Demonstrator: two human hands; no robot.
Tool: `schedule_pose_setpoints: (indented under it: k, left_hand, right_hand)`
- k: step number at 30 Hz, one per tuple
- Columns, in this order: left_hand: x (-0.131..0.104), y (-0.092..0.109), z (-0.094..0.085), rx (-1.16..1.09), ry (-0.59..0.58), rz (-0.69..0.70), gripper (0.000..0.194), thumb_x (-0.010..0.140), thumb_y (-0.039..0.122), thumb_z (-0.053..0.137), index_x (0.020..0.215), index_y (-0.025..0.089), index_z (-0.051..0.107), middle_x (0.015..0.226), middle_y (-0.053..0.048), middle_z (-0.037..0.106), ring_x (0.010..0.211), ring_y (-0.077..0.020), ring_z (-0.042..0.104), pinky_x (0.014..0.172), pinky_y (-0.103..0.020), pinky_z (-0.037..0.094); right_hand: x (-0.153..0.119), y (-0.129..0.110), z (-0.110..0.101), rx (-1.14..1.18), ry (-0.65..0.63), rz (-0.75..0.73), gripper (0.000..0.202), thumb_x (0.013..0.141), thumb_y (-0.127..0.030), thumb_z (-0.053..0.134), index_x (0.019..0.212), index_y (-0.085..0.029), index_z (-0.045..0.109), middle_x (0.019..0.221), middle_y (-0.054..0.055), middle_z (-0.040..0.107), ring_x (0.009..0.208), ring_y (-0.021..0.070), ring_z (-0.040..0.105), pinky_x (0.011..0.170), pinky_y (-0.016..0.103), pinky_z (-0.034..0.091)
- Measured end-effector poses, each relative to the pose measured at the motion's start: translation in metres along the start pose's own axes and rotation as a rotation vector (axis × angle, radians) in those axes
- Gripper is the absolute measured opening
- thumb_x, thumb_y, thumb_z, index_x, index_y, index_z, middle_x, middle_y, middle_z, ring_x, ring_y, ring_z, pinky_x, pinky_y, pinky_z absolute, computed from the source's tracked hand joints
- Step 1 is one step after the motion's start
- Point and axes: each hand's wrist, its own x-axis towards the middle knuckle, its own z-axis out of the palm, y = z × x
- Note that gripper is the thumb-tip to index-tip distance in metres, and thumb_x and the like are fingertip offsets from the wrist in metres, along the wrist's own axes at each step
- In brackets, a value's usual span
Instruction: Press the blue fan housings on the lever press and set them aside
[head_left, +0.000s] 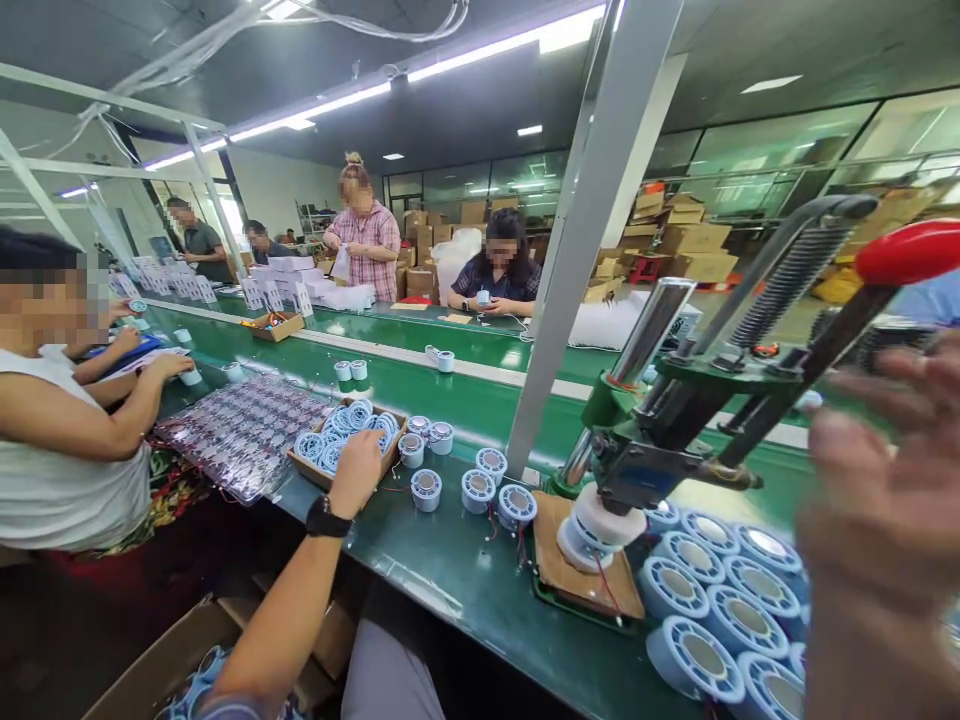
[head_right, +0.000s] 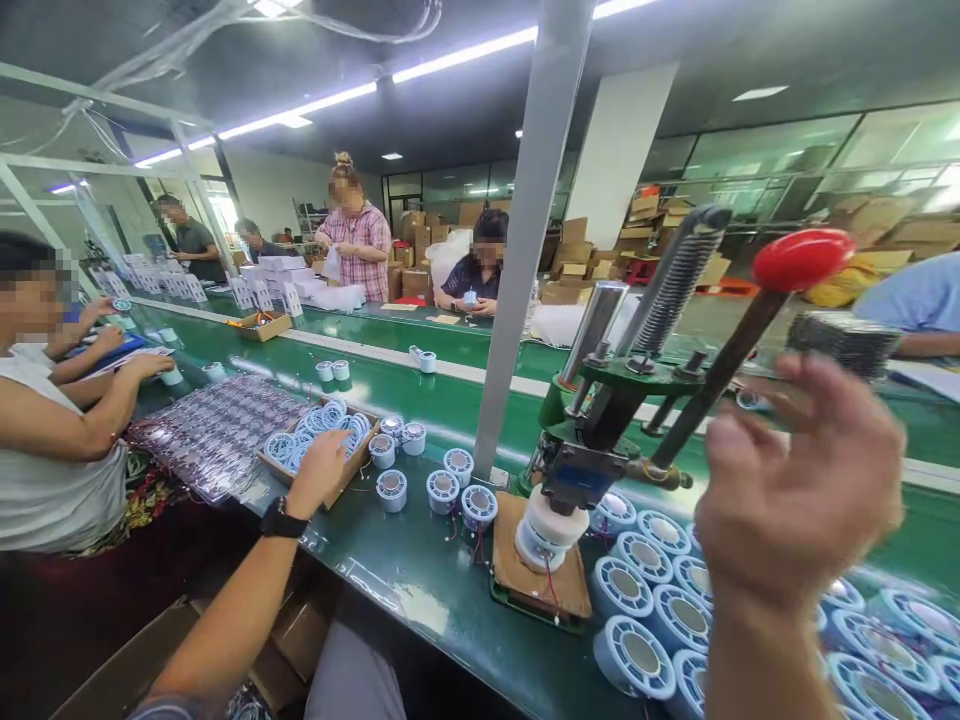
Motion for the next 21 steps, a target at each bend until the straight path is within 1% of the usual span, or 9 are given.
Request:
schedule_pose_setpoints:
  k: [3, 6, 8, 9, 13, 15, 16, 18, 21]
  left_hand:
    - [0.012, -0.048, -0.019, 0.085, -0.039, -0.111, 0.036, 0.083, 0.007, 0.048, 0.112, 0.013, 0.068, 0.111, -0.016, 0.069, 0.108, -0.0284, 0.062, 0.100, -0.043, 0.046]
    - [0.017, -0.079, -0.028, 0.161, -0.123, -0.177, 0.027, 0.074, 0.010, 0.059, 0.098, 0.014, 0.071, 0.096, -0.014, 0.071, 0.097, -0.0290, 0.065, 0.091, -0.038, 0.049]
    - [0.021, -0.086, -0.032, 0.206, -0.161, -0.192, 0.021, 0.073, 0.012, 0.061, 0.091, 0.015, 0.070, 0.089, -0.013, 0.071, 0.091, -0.0288, 0.066, 0.085, -0.036, 0.050]
    - [0.023, -0.087, -0.034, 0.226, -0.165, -0.194, 0.018, 0.074, 0.013, 0.060, 0.090, 0.015, 0.069, 0.089, -0.012, 0.071, 0.090, -0.0286, 0.066, 0.084, -0.036, 0.049]
    - [0.029, -0.076, -0.042, 0.254, -0.083, -0.202, 0.017, 0.084, 0.020, 0.051, 0.096, 0.015, 0.062, 0.094, -0.012, 0.069, 0.092, -0.0280, 0.065, 0.084, -0.036, 0.048]
    - [0.023, -0.062, -0.043, 0.232, -0.026, -0.200, 0.017, 0.087, 0.024, 0.048, 0.097, 0.016, 0.059, 0.096, -0.011, 0.068, 0.092, -0.0265, 0.065, 0.084, -0.035, 0.048]
    - [0.016, -0.052, -0.041, 0.203, -0.007, -0.180, 0.015, 0.088, 0.025, 0.047, 0.095, 0.018, 0.058, 0.095, -0.009, 0.068, 0.091, -0.0252, 0.065, 0.084, -0.034, 0.048]
    - [-0.005, -0.028, -0.032, 0.117, -0.012, -0.086, 0.011, 0.087, 0.025, 0.047, 0.090, 0.020, 0.056, 0.090, -0.006, 0.067, 0.086, -0.0224, 0.064, 0.082, -0.032, 0.049]
    - [-0.049, 0.013, -0.007, 0.025, -0.143, 0.101, 0.010, 0.082, 0.016, 0.046, 0.083, 0.022, 0.054, 0.081, -0.003, 0.062, 0.078, -0.0209, 0.062, 0.076, -0.032, 0.050]
  right_hand:
    - [-0.078, 0.037, -0.002, 0.045, -0.012, -0.018, 0.067, 0.079, -0.048, 0.064, 0.141, -0.038, 0.042, 0.136, 0.010, 0.053, 0.121, 0.0321, 0.058, 0.098, 0.060, 0.050]
    - [-0.153, 0.075, -0.010, -0.153, -0.226, 0.308, 0.090, 0.069, -0.059, 0.068, 0.144, -0.021, 0.035, 0.138, 0.019, 0.049, 0.121, 0.0369, 0.056, 0.100, 0.061, 0.047]
    - [-0.179, 0.088, -0.007, -0.256, -0.357, 0.476, 0.099, 0.063, -0.064, 0.071, 0.142, -0.015, 0.038, 0.133, 0.020, 0.052, 0.117, 0.0355, 0.058, 0.100, 0.054, 0.048]
    - [-0.184, 0.092, -0.004, -0.267, -0.359, 0.507, 0.101, 0.062, -0.065, 0.072, 0.141, -0.014, 0.039, 0.130, 0.019, 0.054, 0.114, 0.0335, 0.060, 0.100, 0.050, 0.050]
    - [-0.184, 0.084, 0.003, -0.233, -0.155, 0.434, 0.095, 0.069, -0.062, 0.071, 0.143, -0.012, 0.037, 0.126, 0.018, 0.057, 0.109, 0.0287, 0.063, 0.097, 0.044, 0.052]
    - [-0.191, 0.068, 0.000, -0.313, -0.085, 0.335, 0.081, 0.077, -0.058, 0.069, 0.140, -0.014, 0.042, 0.123, 0.017, 0.058, 0.110, 0.0291, 0.062, 0.097, 0.046, 0.052]
    - [-0.199, 0.059, -0.003, -0.346, -0.105, 0.264, 0.069, 0.081, -0.053, 0.067, 0.135, -0.016, 0.046, 0.120, 0.016, 0.059, 0.110, 0.0286, 0.062, 0.096, 0.045, 0.052]
    - [-0.219, 0.040, -0.005, -0.327, -0.310, 0.105, 0.044, 0.088, -0.042, 0.062, 0.124, -0.019, 0.054, 0.117, 0.014, 0.060, 0.107, 0.0254, 0.063, 0.091, 0.040, 0.056]
    - [-0.247, 0.023, 0.004, -0.219, -0.810, -0.119, 0.030, 0.091, -0.027, 0.058, 0.120, -0.021, 0.059, 0.120, 0.013, 0.059, 0.110, 0.0232, 0.062, 0.093, 0.038, 0.056]
